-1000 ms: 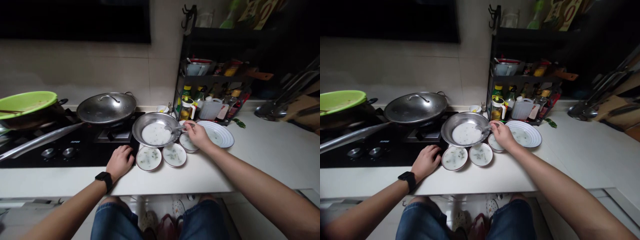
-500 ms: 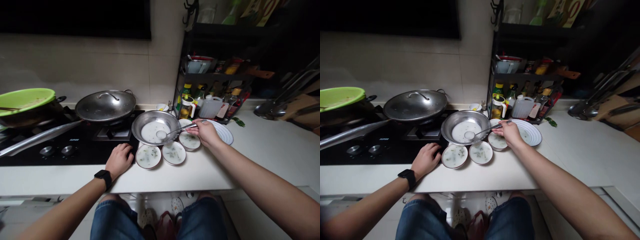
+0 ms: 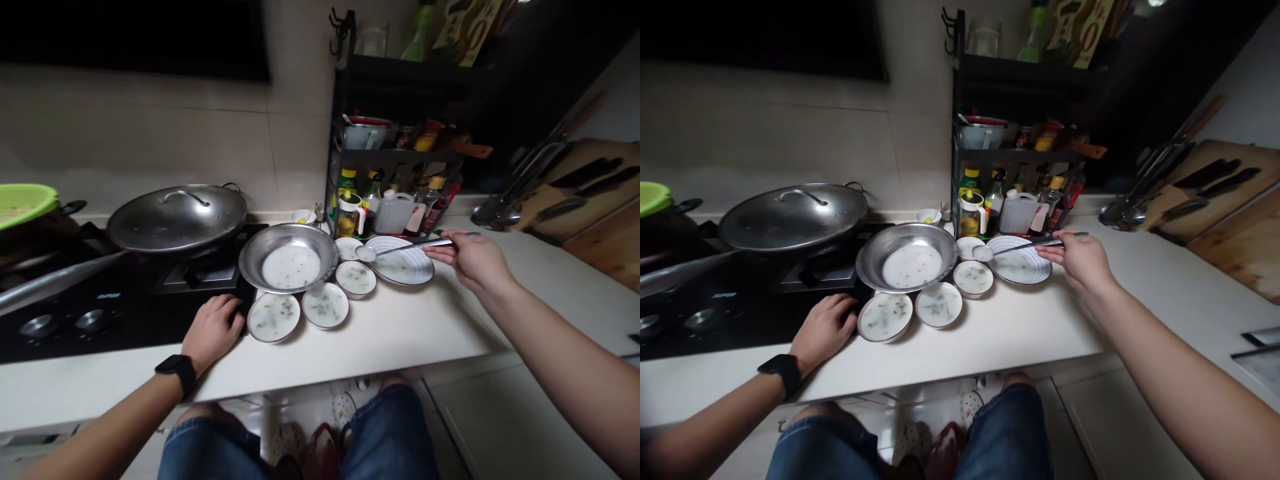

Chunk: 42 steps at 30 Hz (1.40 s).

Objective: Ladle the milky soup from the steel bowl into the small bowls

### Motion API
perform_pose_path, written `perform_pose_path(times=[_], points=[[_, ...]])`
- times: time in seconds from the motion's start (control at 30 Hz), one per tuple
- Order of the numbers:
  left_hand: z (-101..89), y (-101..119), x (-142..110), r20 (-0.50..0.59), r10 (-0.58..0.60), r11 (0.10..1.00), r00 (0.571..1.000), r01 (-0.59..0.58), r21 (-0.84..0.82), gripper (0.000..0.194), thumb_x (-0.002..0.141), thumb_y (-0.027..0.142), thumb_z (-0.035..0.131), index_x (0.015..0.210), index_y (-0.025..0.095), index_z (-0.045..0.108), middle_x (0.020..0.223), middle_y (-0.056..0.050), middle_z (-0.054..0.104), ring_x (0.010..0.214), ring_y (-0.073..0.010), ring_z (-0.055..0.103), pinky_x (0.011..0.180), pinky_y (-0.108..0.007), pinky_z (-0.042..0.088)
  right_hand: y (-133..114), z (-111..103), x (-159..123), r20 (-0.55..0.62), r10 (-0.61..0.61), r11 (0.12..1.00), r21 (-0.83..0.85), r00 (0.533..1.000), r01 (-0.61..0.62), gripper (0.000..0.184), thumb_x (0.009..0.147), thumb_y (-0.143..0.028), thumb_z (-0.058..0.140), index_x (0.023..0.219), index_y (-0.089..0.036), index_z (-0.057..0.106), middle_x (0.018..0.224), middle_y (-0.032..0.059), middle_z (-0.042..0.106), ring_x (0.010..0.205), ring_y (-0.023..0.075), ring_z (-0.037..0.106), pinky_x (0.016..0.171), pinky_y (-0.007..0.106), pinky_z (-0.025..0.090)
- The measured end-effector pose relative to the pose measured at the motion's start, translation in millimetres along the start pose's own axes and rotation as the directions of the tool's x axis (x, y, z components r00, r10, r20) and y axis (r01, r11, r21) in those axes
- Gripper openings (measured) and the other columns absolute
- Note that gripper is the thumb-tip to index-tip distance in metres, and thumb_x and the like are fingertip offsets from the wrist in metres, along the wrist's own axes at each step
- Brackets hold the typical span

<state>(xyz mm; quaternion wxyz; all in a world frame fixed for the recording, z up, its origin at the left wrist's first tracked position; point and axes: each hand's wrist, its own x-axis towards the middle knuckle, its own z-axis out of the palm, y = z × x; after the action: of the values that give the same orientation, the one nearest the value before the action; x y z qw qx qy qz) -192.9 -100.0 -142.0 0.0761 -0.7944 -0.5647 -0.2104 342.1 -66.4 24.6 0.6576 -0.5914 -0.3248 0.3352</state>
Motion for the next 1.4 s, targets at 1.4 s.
perform_pose_path(times=[1.4], points=[[-5.0,11,1,0.028,-0.062,0.996,0.998,0.064,-0.062,0.029,0.097,0.026,0.05,0.112,0.02,0.074,0.118,-0.012,0.071,0.109,-0.0301,0.063,0.098,-0.048,0.052,69,158,-73,0.31,0.163,0.986,-0.072,0.936,-0.148,0.018,0.098,-0.016,0.06,0.083,-0.024,0.062,0.063,0.0011,0.071,0.059,0.0208,0.077,0.057,0.029,0.067]])
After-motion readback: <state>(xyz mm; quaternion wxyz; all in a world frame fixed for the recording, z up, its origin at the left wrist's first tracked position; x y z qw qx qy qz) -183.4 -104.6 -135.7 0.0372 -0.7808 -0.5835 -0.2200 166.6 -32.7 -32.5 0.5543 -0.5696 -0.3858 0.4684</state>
